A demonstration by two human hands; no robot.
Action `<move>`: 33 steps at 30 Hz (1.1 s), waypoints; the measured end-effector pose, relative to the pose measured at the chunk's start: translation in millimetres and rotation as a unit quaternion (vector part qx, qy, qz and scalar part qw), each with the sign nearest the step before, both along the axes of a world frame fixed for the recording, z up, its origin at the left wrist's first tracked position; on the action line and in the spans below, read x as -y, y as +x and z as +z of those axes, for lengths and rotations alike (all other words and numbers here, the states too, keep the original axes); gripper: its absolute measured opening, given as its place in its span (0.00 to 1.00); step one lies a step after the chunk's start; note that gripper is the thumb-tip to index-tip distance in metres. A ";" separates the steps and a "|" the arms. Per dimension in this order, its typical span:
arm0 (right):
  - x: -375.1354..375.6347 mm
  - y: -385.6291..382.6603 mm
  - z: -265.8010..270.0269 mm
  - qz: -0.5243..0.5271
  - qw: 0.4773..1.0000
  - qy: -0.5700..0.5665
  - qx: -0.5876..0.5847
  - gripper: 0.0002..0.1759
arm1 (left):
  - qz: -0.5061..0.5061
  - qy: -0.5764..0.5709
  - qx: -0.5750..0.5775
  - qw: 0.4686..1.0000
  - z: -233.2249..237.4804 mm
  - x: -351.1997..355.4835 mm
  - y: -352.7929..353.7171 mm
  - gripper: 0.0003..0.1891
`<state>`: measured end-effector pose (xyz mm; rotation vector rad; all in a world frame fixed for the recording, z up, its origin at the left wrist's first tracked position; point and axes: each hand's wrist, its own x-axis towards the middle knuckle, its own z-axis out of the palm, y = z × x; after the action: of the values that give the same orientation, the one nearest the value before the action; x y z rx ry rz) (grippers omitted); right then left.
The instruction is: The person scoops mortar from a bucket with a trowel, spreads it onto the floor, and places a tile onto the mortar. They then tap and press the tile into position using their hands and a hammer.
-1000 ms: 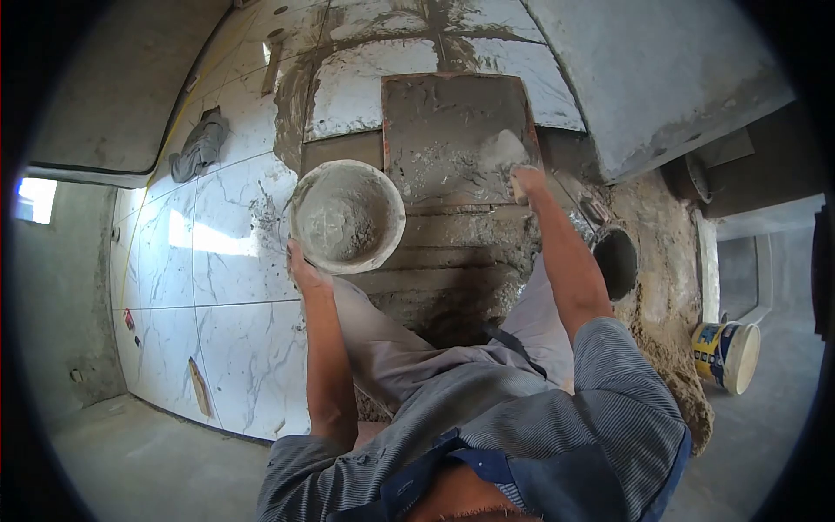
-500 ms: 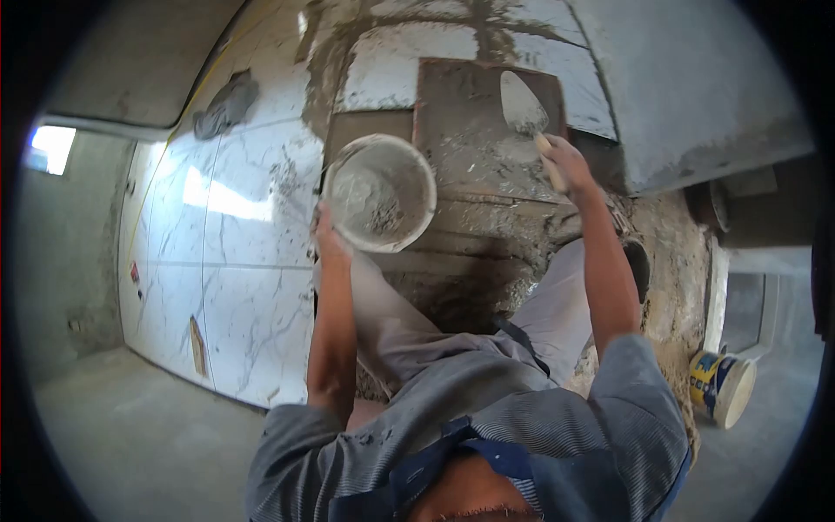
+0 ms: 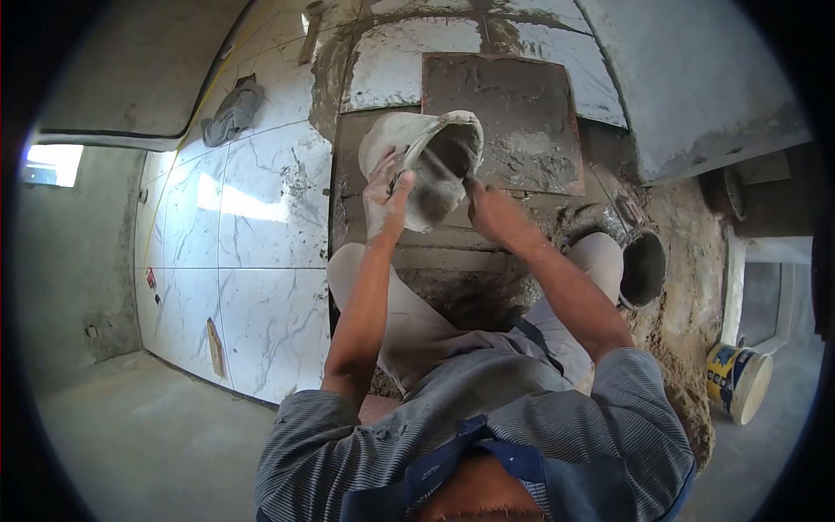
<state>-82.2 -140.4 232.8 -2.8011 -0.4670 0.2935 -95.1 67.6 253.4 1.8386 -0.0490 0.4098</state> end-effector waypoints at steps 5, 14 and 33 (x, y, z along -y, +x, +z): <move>21.3 13.4 8.4 -0.005 0.933 0.202 -0.299 0.21 | -0.086 -0.100 -0.014 0.991 11.1 -8.6 4.9 0.23; 49.9 1.8 -8.4 -0.077 0.762 0.427 -0.481 0.24 | -0.181 -0.190 -0.043 0.964 11.1 -16.4 14.9 0.24; 130.8 -2.8 79.1 -0.193 0.814 0.443 -0.323 0.31 | 0.089 -0.502 -0.040 0.859 -86.2 -31.9 62.0 0.11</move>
<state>-85.0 -271.2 311.9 -1.6690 0.1314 0.6839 -33.1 99.4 167.2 0.8153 0.3407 0.3800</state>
